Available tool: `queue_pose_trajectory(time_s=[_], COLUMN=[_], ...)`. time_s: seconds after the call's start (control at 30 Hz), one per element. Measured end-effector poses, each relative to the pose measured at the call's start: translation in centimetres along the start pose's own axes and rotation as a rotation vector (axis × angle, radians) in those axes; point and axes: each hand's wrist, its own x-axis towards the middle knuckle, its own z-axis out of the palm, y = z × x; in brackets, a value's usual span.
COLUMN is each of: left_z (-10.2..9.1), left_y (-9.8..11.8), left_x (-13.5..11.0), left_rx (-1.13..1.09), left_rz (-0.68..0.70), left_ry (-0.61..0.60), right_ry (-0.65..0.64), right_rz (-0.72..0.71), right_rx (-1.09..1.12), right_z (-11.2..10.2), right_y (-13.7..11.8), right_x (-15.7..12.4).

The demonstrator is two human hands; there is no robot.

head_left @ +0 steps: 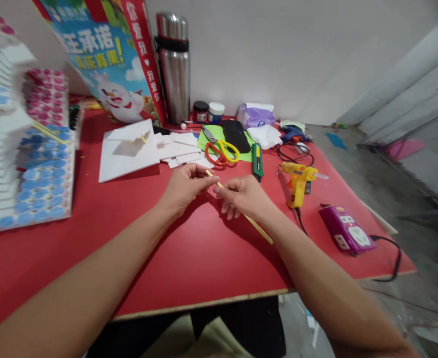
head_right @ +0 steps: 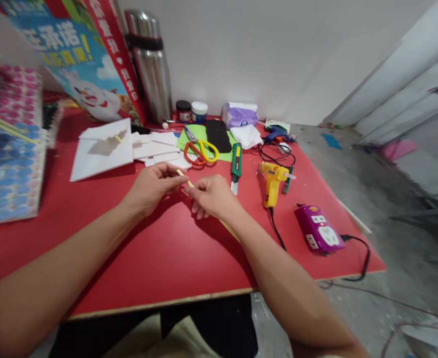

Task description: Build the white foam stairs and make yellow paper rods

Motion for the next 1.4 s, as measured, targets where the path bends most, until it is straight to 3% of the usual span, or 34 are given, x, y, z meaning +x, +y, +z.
queue_pose_trajectory(time_s=[0.2, 0.77, 1.0, 1.13, 1.4], left_z=[-0.22, -0.49, -0.55, -0.29, -0.54], left_y=[-0.2, -0.25, -0.45, -0.13, -0.28], left_x=[0.12, 0.56, 0.5, 0.09, 0.18], left_rx=[0.025, 0.093, 0.053, 0.061, 0.164], left_rz=[0.005, 0.043, 0.053, 0.002, 0.059], left_ry=[0.025, -0.026, -0.069, -0.038, 0.015], right_ry=[-0.012, -0.105, -0.084, -0.122, -0.189], right_rz=[-0.005, 0.086, 0.1, 0.071, 0.072], right_rx=[0.005, 0.165, 0.147, 0.154, 0.222], right_z=[0.18, -0.03, -0.12, -0.12, -0.11], right_y=[0.13, -0.27, -0.38, -0.05, -0.21], right_x=[-0.02, -0.18, -0.17, -0.14, -0.36])
